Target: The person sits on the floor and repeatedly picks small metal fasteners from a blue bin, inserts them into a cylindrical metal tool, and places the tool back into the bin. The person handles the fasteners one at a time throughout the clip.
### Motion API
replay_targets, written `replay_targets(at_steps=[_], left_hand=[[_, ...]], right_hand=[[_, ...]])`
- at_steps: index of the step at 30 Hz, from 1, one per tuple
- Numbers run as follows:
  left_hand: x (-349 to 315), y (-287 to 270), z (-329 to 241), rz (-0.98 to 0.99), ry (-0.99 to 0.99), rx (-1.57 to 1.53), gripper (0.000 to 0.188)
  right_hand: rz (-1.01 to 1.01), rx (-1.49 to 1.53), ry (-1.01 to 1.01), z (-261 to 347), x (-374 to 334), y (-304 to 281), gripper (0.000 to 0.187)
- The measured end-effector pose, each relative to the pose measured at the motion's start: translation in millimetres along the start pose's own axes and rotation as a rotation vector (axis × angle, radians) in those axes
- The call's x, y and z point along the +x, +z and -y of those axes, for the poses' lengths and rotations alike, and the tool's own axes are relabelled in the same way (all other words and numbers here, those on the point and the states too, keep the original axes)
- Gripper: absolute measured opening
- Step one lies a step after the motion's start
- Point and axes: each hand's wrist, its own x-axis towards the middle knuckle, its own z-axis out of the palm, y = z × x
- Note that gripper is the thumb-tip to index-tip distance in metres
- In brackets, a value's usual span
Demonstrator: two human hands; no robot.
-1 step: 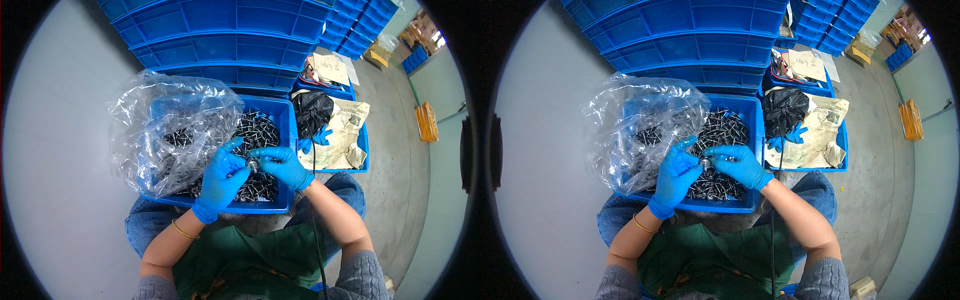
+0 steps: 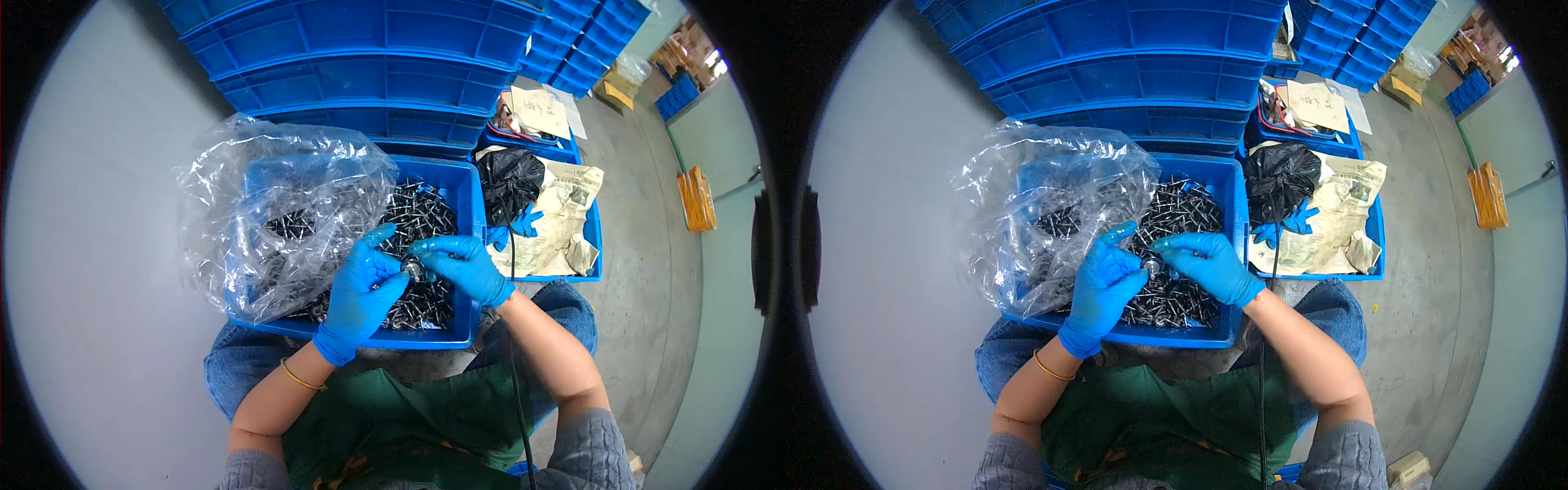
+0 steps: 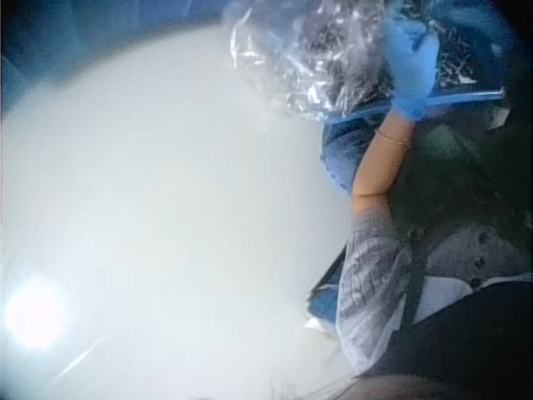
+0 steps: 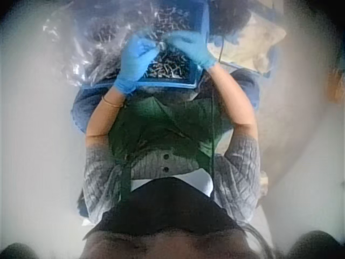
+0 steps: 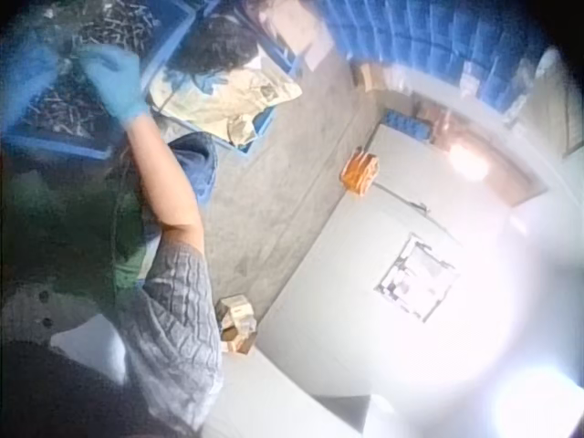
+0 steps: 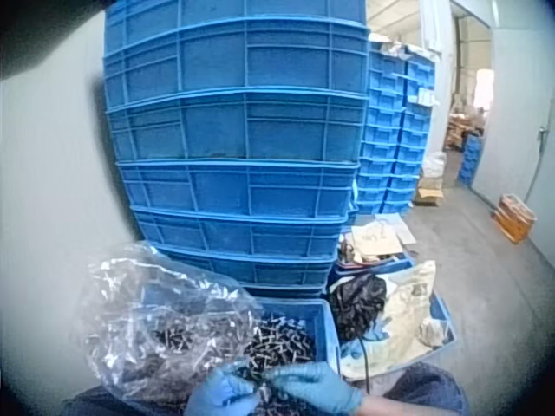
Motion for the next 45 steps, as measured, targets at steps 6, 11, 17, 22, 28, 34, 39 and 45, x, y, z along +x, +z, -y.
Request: replay_targets(at_steps=[6,11,17,22,28,34,39,45], left_hand=[[-2,2,6,0.036,-0.058,0.021,0.058],[-2,1,6,0.057,-0.165,-0.017,0.057],[0,2,1,0.051,-0.185,-0.086,0.057],[0,1,2,0.046,-0.181,-0.109,0.054],[-1,1,0,0.026,-0.18,-0.1,0.051],[-4,3,15,-0.007,0.003,-0.011,0.042],[-4,4,7,0.013,-0.097,-0.094,0.032],[-2,-2,5,0.098,-0.109,-0.152,0.033]], right_hand=[[0.078,0.053,0.171,13,-3,7,0.019],[0.137,0.225,0.334,7,-3,1,0.018],[0.115,0.435,0.434,9,-9,0,0.023],[0.139,0.466,0.441,11,-8,1,0.027],[0.127,0.457,0.467,10,-6,2,0.031],[0.156,0.447,0.452,10,-5,3,0.032],[0.176,0.42,0.431,10,-7,1,0.029],[0.137,0.401,0.413,7,-5,1,0.023]])
